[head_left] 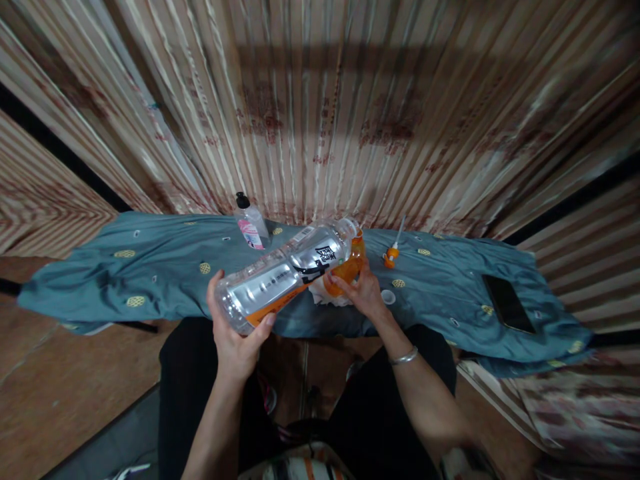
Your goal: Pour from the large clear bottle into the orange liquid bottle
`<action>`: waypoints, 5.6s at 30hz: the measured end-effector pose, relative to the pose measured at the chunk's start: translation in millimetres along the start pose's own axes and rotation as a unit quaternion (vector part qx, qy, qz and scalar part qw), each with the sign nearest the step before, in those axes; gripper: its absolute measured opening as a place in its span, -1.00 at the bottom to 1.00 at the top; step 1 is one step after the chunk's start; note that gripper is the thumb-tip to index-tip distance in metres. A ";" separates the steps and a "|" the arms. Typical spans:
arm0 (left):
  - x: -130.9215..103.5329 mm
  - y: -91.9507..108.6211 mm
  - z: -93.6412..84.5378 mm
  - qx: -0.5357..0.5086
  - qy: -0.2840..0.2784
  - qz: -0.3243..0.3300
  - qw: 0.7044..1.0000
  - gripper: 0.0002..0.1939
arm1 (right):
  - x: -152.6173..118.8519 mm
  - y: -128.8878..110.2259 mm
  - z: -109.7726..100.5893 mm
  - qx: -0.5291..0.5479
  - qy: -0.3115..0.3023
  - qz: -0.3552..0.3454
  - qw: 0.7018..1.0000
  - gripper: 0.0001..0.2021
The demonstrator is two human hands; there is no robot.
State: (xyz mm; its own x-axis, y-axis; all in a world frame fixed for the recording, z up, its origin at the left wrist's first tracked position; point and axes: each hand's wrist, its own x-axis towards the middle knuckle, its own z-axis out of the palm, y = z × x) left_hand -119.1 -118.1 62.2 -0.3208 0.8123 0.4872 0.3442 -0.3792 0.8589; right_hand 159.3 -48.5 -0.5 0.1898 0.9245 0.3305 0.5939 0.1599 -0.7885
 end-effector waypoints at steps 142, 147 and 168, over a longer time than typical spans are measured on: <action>0.9 0.9 0.3 -0.001 -0.009 0.016 1.000 0.09 | -0.6 0.1 -1.9 0.000 -0.002 -0.015 1.000 -0.18; 1.2 -0.4 0.0 0.010 -0.002 0.031 0.999 0.09 | -1.1 -0.4 -1.9 0.010 -0.005 -0.020 1.000 -0.18; 0.3 -1.7 0.2 0.002 -0.011 0.048 0.999 0.06 | -1.6 3.8 -0.7 -0.004 0.001 -0.016 1.000 -0.18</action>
State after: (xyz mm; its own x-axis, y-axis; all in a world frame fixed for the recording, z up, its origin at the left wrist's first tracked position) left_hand -119.6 -117.1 60.9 -0.2660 0.7816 0.5642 0.3753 -0.4551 0.8075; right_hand 161.8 -49.6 -3.7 0.1715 0.9184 0.3565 0.6058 0.1871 -0.7733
